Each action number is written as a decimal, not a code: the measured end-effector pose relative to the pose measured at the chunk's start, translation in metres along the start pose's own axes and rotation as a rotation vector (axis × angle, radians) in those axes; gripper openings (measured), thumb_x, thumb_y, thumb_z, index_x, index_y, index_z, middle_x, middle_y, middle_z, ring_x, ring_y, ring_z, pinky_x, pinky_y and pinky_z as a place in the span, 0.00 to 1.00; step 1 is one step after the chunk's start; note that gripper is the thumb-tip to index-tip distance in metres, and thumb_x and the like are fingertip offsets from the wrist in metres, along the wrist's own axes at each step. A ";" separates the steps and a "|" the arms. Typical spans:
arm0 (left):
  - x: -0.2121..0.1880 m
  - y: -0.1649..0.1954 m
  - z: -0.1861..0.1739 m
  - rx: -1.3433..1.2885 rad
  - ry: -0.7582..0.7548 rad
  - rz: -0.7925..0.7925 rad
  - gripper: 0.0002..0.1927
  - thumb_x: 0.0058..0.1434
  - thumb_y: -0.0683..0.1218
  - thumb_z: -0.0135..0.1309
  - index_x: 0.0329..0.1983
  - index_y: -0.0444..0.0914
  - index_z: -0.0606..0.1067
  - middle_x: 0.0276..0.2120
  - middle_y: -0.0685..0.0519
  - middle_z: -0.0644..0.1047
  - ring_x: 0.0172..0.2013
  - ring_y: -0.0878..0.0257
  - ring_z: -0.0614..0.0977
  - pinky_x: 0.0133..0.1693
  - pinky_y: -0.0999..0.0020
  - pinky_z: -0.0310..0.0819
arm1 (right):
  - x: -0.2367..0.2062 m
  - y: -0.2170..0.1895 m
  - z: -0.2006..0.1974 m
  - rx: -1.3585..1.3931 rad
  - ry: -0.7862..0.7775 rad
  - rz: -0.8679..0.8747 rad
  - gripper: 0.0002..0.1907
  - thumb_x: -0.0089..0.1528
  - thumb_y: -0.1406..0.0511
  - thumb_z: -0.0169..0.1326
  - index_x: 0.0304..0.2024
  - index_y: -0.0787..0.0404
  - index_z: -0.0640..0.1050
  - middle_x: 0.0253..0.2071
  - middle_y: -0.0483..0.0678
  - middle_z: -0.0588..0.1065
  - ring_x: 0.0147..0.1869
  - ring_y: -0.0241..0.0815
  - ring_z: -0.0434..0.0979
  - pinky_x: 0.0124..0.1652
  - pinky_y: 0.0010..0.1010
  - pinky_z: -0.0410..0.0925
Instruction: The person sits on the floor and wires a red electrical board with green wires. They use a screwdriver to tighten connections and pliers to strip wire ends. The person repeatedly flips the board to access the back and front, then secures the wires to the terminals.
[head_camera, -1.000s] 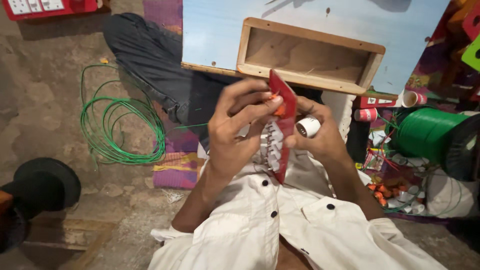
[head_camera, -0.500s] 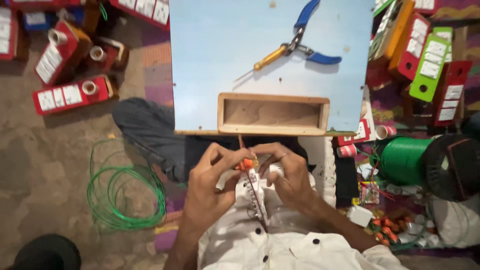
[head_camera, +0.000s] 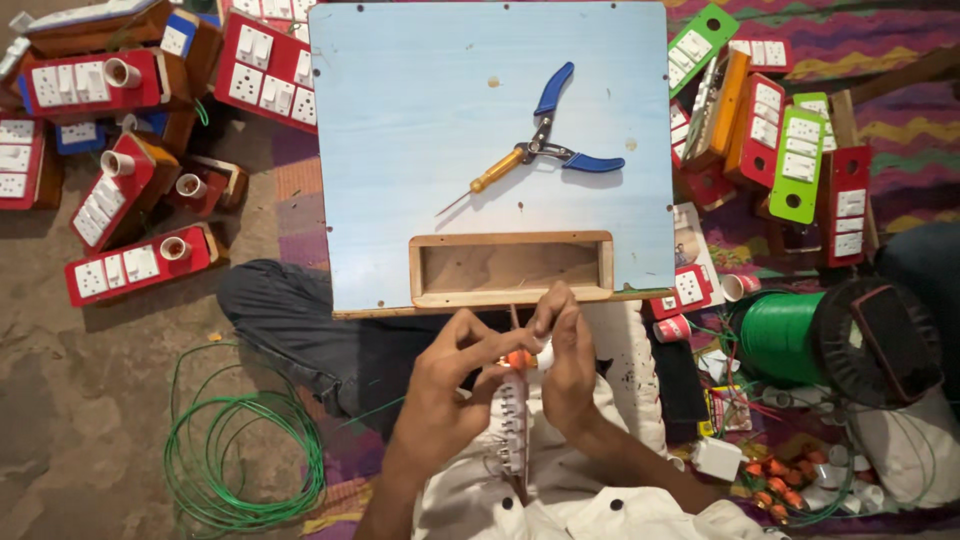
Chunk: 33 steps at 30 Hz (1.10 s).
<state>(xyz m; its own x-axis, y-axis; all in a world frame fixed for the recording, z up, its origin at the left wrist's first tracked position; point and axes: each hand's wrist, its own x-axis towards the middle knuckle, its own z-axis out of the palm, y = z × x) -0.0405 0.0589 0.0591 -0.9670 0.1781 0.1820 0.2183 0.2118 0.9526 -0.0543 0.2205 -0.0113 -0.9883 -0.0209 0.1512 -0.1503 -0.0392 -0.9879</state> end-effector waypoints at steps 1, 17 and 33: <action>0.002 0.000 0.003 0.006 -0.005 0.015 0.29 0.49 0.29 0.60 0.54 0.43 0.80 0.33 0.51 0.72 0.32 0.58 0.74 0.34 0.65 0.70 | 0.000 0.001 -0.001 0.020 -0.006 0.021 0.28 0.75 0.45 0.30 0.36 0.60 0.62 0.35 0.43 0.57 0.38 0.35 0.55 0.43 0.27 0.57; 0.012 -0.024 0.003 -0.016 0.035 -0.073 0.26 0.48 0.29 0.61 0.50 0.42 0.81 0.31 0.52 0.70 0.31 0.60 0.74 0.36 0.67 0.71 | 0.027 -0.045 -0.042 -0.439 -0.520 -0.085 0.19 0.70 0.61 0.51 0.61 0.63 0.69 0.55 0.55 0.75 0.53 0.46 0.80 0.48 0.36 0.74; 0.017 -0.022 -0.003 -0.034 -0.057 -0.068 0.27 0.47 0.29 0.60 0.51 0.43 0.81 0.30 0.51 0.70 0.31 0.60 0.74 0.35 0.66 0.71 | 0.039 -0.030 -0.062 -0.524 -0.602 -0.466 0.28 0.60 0.67 0.67 0.60 0.61 0.70 0.55 0.54 0.74 0.56 0.53 0.81 0.53 0.38 0.76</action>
<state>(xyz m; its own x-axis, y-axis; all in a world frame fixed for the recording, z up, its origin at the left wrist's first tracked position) -0.0617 0.0547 0.0423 -0.9702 0.2193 0.1034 0.1470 0.1927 0.9702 -0.0899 0.2828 0.0218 -0.6666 -0.6378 0.3857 -0.6673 0.2802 -0.6901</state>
